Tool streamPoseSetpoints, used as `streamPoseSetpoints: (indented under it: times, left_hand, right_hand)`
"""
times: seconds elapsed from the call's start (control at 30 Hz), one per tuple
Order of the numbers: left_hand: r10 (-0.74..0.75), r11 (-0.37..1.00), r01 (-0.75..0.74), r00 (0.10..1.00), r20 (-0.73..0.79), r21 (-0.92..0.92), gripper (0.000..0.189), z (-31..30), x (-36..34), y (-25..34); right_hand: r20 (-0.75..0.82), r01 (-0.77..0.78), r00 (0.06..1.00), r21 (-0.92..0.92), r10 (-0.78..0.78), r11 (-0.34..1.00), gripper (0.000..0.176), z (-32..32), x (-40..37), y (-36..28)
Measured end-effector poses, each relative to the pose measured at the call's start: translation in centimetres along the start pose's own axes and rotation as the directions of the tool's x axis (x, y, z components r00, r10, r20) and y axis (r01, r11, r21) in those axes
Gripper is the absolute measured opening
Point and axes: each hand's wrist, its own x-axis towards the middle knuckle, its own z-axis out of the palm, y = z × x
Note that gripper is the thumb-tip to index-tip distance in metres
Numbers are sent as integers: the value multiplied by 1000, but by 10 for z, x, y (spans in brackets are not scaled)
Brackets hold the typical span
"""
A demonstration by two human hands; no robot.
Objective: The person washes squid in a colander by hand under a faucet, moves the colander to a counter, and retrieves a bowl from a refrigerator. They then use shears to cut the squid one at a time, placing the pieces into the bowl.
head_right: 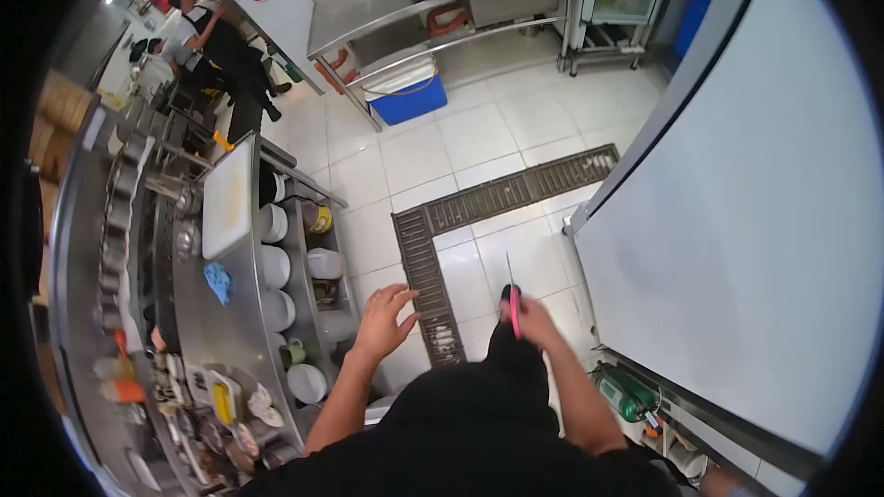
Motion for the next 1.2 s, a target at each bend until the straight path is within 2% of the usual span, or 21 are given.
streamPoseSetpoints:
  times: [0.03,0.1,0.23,0.3,0.37,0.43,0.47,0.53,0.6,0.63,0.7,0.8,0.83,0.93,0.97,1.03,1.07,1.1,1.13,1.17,1.2]
  left_hand:
    - [-41,998,42,999,11,-53,44,-8,17,2]
    - [-38,997,39,999,10,-74,44,-29,70,8]
    - [-109,989,110,994,10,-96,43,-53,154,-7]
    - [-175,978,174,985,3,-116,43,-62,200,-22]
    - [-167,975,158,985,-47,-158,44,-57,250,-54]
    - [-159,968,148,987,-40,-201,46,-57,304,-87]
    - [-157,962,151,988,-8,-228,47,-60,333,-98]
    - [-133,958,138,990,38,-251,52,-81,409,-107]
    - [-49,963,41,998,-25,-265,54,-91,481,-122]
    - [-10,957,-1,999,-35,-292,57,-95,518,-130]
    - [45,972,-50,999,-29,-229,63,-101,590,-140]
    - [99,983,-105,994,-46,-149,72,-127,705,-136]
    - [107,985,-114,993,-54,-128,74,-135,744,-133]
    - [32,998,-35,998,-57,-57,79,-137,859,-140]
    - [20,999,-22,996,-82,-28,79,-137,888,-145]
    - [13,999,-7,988,-154,34,78,-138,954,-154]
    - [-44,997,50,994,-104,54,79,-134,973,-163]
    - [-94,992,100,993,-69,79,80,-132,999,-174]
    - [-139,984,143,989,-43,103,81,-130,1025,-188]
    - [-92,984,115,983,-162,138,65,-121,1038,-205]
    - [-134,980,150,983,-121,134,56,-123,1048,-212]
  right_hand:
    - [-14,60,998,17,-60,998,44,-6,23,-25]
    - [37,76,996,-3,-76,997,44,-31,84,-87]
    - [66,59,997,-201,-46,978,37,-65,171,-227]
    - [60,147,988,-169,-139,975,34,-79,221,-260]
    - [19,252,968,-98,-251,963,30,-91,274,-269]
    - [-62,232,966,-212,-251,949,26,-113,323,-268]
    - [-104,210,964,-266,-245,941,25,-120,339,-264]
    - [-275,45,947,-396,-165,917,20,-134,364,-259]
    - [-326,145,879,-514,-349,845,18,-155,396,-230]
    - [-352,153,868,-483,-351,862,18,-163,405,-249]
    - [-419,162,846,-387,-329,908,19,-165,409,-275]
    - [-566,98,760,-386,-319,917,20,-189,459,-297]
    - [-624,36,738,-345,-258,938,17,-196,481,-307]
    - [-576,167,779,-189,-246,968,19,-224,555,-336]
    - [-581,125,779,-225,-236,966,20,-231,586,-347]
    - [-515,224,823,-92,-239,970,19,-238,639,-400]
    - [-529,233,797,-175,-291,957,16,-235,655,-441]
    - [-510,273,812,-97,-284,957,16,-242,698,-448]
    - [-473,221,841,-145,-263,965,17,-241,716,-494]
    - [-451,291,832,-143,-324,946,19,-241,747,-518]
    - [-429,382,795,-197,-430,903,20,-238,774,-548]
